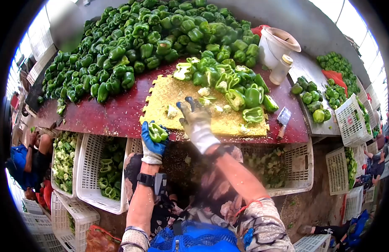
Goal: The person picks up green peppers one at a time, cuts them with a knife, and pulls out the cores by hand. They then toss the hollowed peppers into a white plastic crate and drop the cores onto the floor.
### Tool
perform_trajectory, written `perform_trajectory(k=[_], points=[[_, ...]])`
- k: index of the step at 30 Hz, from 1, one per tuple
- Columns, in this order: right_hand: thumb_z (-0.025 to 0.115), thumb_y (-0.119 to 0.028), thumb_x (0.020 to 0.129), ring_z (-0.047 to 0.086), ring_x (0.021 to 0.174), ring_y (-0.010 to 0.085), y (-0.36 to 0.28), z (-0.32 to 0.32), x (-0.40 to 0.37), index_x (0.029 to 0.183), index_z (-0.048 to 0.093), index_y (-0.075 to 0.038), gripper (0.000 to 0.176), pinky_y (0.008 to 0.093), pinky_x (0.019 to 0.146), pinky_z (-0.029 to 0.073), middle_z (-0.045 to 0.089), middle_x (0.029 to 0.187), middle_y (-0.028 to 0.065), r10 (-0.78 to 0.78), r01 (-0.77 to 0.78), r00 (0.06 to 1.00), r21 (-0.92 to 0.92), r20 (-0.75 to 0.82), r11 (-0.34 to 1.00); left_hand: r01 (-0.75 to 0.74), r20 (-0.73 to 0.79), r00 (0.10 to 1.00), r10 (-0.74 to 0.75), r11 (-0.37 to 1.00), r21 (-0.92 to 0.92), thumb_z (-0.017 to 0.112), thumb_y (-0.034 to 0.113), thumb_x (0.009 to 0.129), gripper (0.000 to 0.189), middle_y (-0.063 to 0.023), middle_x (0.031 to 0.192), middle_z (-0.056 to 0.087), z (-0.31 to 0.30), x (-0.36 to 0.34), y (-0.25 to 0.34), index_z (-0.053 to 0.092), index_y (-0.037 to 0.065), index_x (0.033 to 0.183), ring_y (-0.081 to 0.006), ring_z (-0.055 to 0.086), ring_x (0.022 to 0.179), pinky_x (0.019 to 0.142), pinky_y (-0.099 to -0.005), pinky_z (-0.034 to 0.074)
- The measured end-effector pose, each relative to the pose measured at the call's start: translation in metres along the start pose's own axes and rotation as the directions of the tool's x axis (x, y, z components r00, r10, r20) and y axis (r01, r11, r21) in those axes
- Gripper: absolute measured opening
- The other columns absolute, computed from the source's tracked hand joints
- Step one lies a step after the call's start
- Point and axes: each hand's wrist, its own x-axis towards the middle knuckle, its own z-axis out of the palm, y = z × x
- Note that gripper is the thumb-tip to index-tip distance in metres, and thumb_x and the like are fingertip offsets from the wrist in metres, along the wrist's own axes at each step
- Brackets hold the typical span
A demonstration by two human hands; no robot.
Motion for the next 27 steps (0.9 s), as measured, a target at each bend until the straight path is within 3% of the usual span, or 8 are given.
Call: perform_trajectory(k=[4, 8, 12, 14, 16, 18, 22, 27], points=[[0.075, -0.026, 0.085, 0.056, 0.12, 0.0341, -0.025, 0.003, -0.029, 0.128, 0.058, -0.007, 0.05, 0.0442, 0.104, 0.045, 0.062, 0.123, 0.0185, -0.228, 0.261, 0.957, -0.192, 0.179, 0.946, -0.018, 0.054, 0.998, 0.012, 0.992, 0.124, 0.052, 0.05, 0.098, 0.04, -0.008, 0.102, 0.065, 0.0, 0.009, -0.017, 0.058, 0.013, 0.113, -0.0232, 0.065, 0.091, 0.08, -0.0392, 0.057], [0.061, -0.026, 0.098, 0.054, 0.125, 0.0258, -0.035, -0.018, -0.012, 0.137, 0.051, -0.005, 0.046, 0.0359, 0.109, 0.043, 0.058, 0.135, 0.0151, 0.138, -0.239, 0.934, 0.29, 0.329, 0.926, -0.134, 0.147, 0.985, 0.09, 0.937, 0.321, 0.047, 0.044, 0.102, 0.052, -0.013, 0.128, 0.05, 0.046, -0.023, -0.003, 0.04, 0.008, 0.139, -0.0254, 0.054, 0.114, 0.095, -0.0378, 0.05], [0.059, -0.03, 0.1, 0.058, 0.121, 0.0278, 0.004, -0.018, 0.002, 0.137, 0.05, -0.001, 0.048, 0.0368, 0.102, 0.048, 0.063, 0.127, 0.0188, 0.234, -0.199, 0.964, 0.928, 0.127, 0.315, -0.206, -0.079, 0.964, 0.255, 0.898, 0.388, 0.051, 0.059, 0.095, 0.073, -0.0105, 0.15, 0.032, 0.047, -0.018, 0.004, 0.032, 0.016, 0.15, -0.0262, 0.041, 0.128, 0.108, -0.049, 0.038], [0.06, -0.035, 0.098, 0.056, 0.123, 0.0289, 0.014, 0.011, -0.006, 0.14, 0.047, 0.0, 0.056, 0.0385, 0.102, 0.047, 0.062, 0.127, 0.0207, 0.236, -0.347, 0.849, 0.162, 0.473, 0.924, -0.162, 0.06, 0.987, 0.151, 0.887, 0.432, 0.049, 0.06, 0.095, 0.072, -0.0108, 0.145, 0.038, 0.047, -0.016, -0.024, 0.032, 0.015, 0.15, -0.0257, 0.044, 0.127, 0.106, -0.0467, 0.039], [0.059, -0.032, 0.098, 0.061, 0.113, 0.0353, -0.013, 0.0, -0.012, 0.139, 0.048, 0.0, 0.053, 0.0417, 0.097, 0.051, 0.062, 0.123, 0.0236, 0.234, -0.361, 0.923, 0.474, 0.307, 0.803, -0.167, 0.104, 0.985, 0.135, 0.889, 0.427, 0.047, 0.059, 0.096, 0.07, -0.013, 0.136, 0.048, 0.034, -0.007, -0.026, 0.036, 0.012, 0.148, -0.0263, 0.05, 0.123, 0.103, -0.0458, 0.043], [0.058, -0.028, 0.098, 0.062, 0.109, 0.0371, -0.015, -0.001, -0.012, 0.14, 0.045, -0.001, 0.052, 0.0436, 0.094, 0.052, 0.063, 0.119, 0.0241, -0.029, 0.002, 0.991, 0.202, 0.132, 0.979, 0.022, -0.029, 0.999, -0.014, 0.95, 0.312, 0.046, 0.058, 0.097, 0.067, -0.0156, 0.126, 0.056, 0.069, -0.033, -0.013, 0.04, 0.011, 0.144, -0.0274, 0.056, 0.118, 0.098, -0.0464, 0.049], [0.063, -0.023, 0.093, 0.054, 0.125, 0.0314, -0.051, -0.026, -0.024, 0.152, 0.032, -0.009, 0.068, 0.0404, 0.105, 0.047, 0.054, 0.134, 0.0236, -0.167, 0.24, 0.886, -0.121, 0.434, 0.963, 0.084, 0.216, 0.97, -0.115, 0.986, 0.147, 0.063, 0.04, 0.093, 0.046, -0.0149, 0.108, 0.065, 0.009, -0.003, 0.004, 0.057, 0.003, 0.121, -0.0257, 0.066, 0.093, 0.088, -0.0406, 0.057], [0.063, -0.041, 0.093, 0.061, 0.106, 0.0299, 0.006, -0.107, 0.032, 0.129, 0.055, -0.004, 0.052, 0.0399, 0.096, 0.051, 0.062, 0.12, 0.0178, 0.274, -0.274, 0.961, -0.247, -0.036, 0.93, -0.18, 0.129, 0.969, 0.213, 0.957, -0.225, 0.076, 0.042, 0.084, 0.058, -0.0198, 0.11, 0.063, 0.013, -0.039, 0.096, 0.056, -0.001, 0.119, -0.0383, 0.063, 0.104, 0.1, -0.0495, 0.051]])
